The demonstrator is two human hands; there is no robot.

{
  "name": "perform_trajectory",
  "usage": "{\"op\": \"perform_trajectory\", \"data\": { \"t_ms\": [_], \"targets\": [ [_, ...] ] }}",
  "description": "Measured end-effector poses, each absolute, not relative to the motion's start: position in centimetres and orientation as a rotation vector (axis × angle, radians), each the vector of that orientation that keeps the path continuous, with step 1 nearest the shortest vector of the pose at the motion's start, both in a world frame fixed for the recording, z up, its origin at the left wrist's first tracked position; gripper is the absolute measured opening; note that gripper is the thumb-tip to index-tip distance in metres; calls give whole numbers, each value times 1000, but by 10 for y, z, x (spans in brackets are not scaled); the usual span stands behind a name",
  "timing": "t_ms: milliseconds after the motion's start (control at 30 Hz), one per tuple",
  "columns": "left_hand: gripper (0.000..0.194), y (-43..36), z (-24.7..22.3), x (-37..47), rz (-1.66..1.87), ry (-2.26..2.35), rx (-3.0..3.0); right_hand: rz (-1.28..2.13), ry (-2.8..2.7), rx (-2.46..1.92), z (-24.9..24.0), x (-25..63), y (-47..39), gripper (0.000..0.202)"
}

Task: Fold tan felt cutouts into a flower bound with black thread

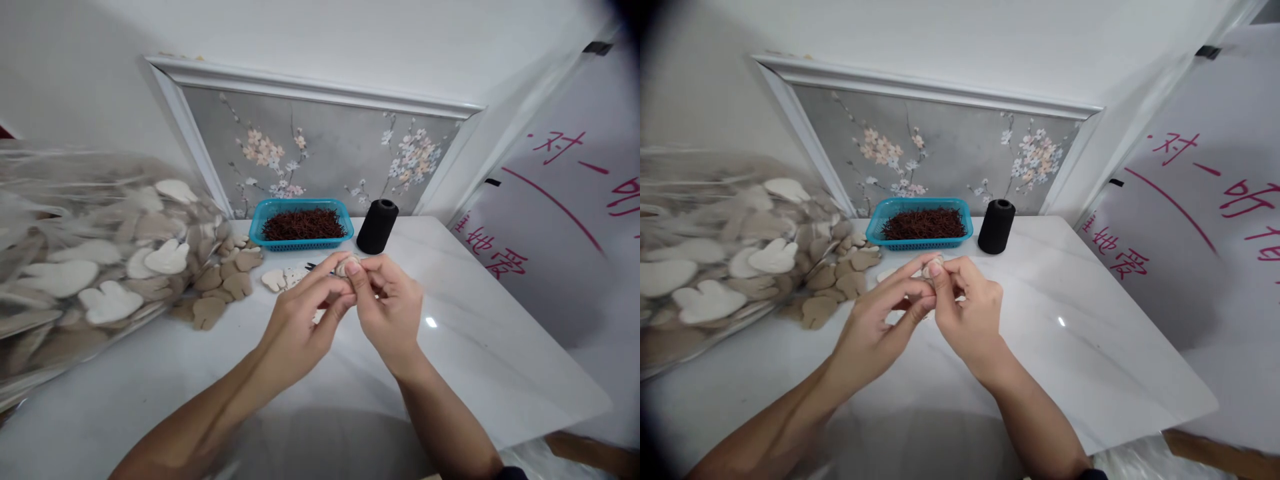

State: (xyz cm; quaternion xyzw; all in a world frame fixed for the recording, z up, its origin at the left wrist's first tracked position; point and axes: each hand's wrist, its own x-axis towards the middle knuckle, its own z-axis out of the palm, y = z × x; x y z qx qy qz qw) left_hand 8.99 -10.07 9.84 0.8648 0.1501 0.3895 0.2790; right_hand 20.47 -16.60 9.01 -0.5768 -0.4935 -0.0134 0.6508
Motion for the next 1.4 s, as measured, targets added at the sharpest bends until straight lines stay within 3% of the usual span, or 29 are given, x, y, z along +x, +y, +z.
{"op": "perform_trajectory", "data": {
  "t_ms": [100, 233, 433, 567, 633, 733, 867, 1400],
  "targets": [
    [7, -107, 96, 91, 1127, 362, 2293, 46, -1076, -1267, 92, 206, -165, 16],
    [26, -104, 94, 89, 1305, 410, 2133, 278, -971, -1129, 96, 207, -167, 19],
    [23, -93, 108, 74, 1008, 403, 1987, 765, -1049, -979, 107, 218, -175, 18],
    [20, -90, 115, 70, 930, 359, 2074, 900, -1150, -1089, 109, 224, -178, 21],
    [19, -91, 114, 71, 1057, 362, 2192, 890, -1162, -1103, 107, 224, -177, 23],
    [16, -93, 108, 76, 1521, 405, 2436, 817, -1087, -1081, 105, 221, -173, 26],
    [26, -97, 103, 79, 1862, 347, 2669, 720, -1013, -1043, 105, 213, -171, 24],
    [20, -102, 111, 76, 1713, 533, 2585, 347, -1126, -1077, 92, 189, -168, 8]
  ]
}}
